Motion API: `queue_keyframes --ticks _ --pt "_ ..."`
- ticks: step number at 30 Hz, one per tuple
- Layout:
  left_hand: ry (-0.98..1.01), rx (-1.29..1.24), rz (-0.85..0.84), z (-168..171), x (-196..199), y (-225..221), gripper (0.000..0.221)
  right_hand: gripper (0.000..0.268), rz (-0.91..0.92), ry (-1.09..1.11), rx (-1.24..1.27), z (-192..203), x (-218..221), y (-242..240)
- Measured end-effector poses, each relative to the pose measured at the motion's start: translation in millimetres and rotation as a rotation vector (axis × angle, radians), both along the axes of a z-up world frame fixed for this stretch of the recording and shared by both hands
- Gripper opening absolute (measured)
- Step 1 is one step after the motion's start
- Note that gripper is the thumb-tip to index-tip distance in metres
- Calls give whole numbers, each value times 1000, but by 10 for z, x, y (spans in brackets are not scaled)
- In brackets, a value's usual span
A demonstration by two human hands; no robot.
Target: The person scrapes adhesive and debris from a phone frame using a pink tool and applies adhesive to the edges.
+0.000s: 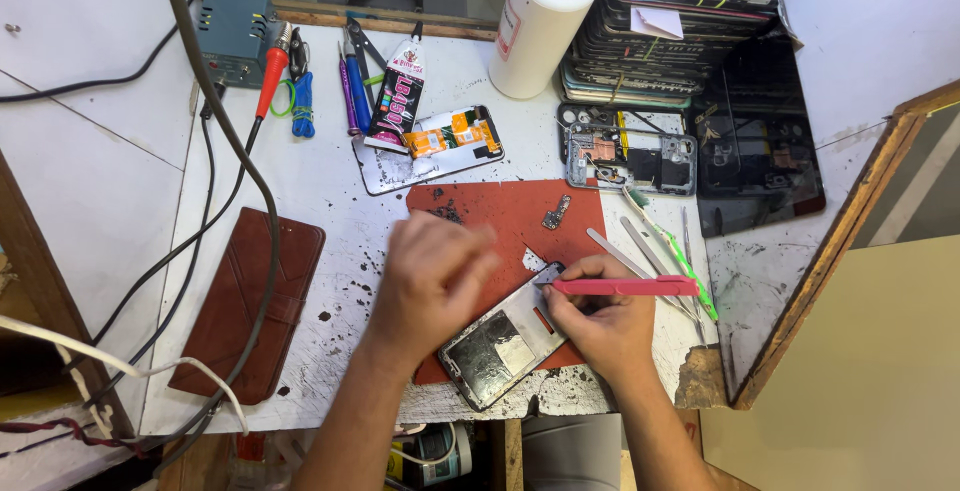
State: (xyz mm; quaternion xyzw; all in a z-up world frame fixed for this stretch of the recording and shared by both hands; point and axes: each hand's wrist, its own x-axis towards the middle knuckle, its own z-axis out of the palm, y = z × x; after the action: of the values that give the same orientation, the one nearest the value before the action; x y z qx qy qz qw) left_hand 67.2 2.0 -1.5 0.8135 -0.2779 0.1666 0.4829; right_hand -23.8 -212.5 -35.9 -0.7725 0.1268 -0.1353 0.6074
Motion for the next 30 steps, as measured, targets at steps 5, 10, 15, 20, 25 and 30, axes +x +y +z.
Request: queue_keyframes --ticks 5,10,15,20,25,30 --pt "137 178 -292 79 -71 -79 24 20 16 62 -58 26 50 18" --pt "170 232 -299 49 -56 -83 19 21 22 90 -81 55 69 31" --pt "186 242 -304 25 -48 -87 20 20 19 103 -12 66 84 47" --pt "228 259 -311 25 -36 -97 21 18 -79 100 -31 81 85 123" --pt "248 273 -316 30 -34 -94 22 15 -111 39 -105 116 32 173" --pt "225 255 -315 26 -33 -95 20 14 8 -85 -304 139 -14 197"
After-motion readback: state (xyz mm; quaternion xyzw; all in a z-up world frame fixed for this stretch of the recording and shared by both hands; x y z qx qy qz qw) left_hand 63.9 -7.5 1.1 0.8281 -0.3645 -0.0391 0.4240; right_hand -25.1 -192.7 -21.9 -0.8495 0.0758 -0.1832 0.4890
